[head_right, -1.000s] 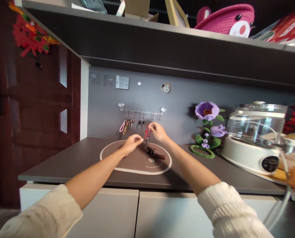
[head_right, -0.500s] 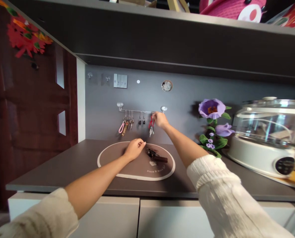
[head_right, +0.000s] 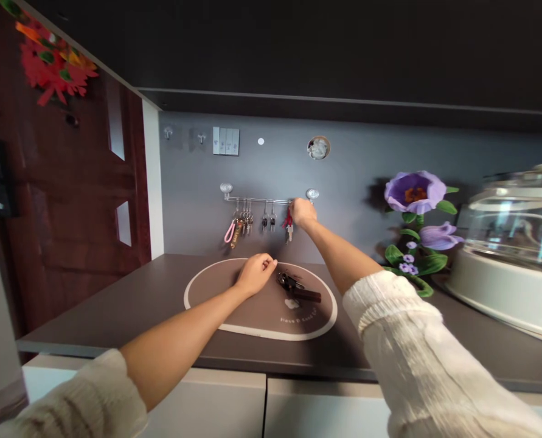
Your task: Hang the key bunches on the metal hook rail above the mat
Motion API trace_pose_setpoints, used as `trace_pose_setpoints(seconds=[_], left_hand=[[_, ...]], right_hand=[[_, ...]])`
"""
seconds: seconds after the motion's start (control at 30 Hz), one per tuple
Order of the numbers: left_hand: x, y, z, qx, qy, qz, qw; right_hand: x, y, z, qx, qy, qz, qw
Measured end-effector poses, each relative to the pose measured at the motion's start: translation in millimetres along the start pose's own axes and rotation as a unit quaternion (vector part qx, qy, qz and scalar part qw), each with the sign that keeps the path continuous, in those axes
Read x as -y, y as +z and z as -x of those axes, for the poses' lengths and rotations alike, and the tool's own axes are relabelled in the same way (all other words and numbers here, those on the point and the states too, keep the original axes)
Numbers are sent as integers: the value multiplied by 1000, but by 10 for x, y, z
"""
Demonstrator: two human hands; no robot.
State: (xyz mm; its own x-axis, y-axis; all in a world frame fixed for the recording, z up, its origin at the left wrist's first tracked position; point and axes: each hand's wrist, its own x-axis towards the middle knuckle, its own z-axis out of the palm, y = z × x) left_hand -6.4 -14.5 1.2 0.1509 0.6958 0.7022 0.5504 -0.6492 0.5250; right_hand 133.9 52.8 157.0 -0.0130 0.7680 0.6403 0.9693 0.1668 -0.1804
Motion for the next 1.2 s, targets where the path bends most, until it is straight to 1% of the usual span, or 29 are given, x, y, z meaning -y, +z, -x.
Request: trace_pose_setpoints(seconds=[0.13,0.37,0.47,0.67,0.87,1.1,1.2], left_hand=[[13,3,-2,0,0,0,1000],[-13,-9,1,-2,-6,-18,1000],[-31,-21,4,-1,-10,-25,1000],[-23,-17,-1,2,-11,-29,1000],[-11,-14,-3,3,-13,-25,1000],[1,-12,-5,5,-14,-23,1000],[-4,-17,-6,9,-15,-21,1000]], right_hand=[[19,-9,-2,5,16,25,1000],[-13,8,79,17,-1,21,1000],[-42,56,124,8,-1,-2,1000],[-109,205,231,-17,24,-67,997],[-125,315,306,-28,39,-84,995],[-121,410,322,-36,22,-121,992],[-110,416,346,-26,22,-133,991]])
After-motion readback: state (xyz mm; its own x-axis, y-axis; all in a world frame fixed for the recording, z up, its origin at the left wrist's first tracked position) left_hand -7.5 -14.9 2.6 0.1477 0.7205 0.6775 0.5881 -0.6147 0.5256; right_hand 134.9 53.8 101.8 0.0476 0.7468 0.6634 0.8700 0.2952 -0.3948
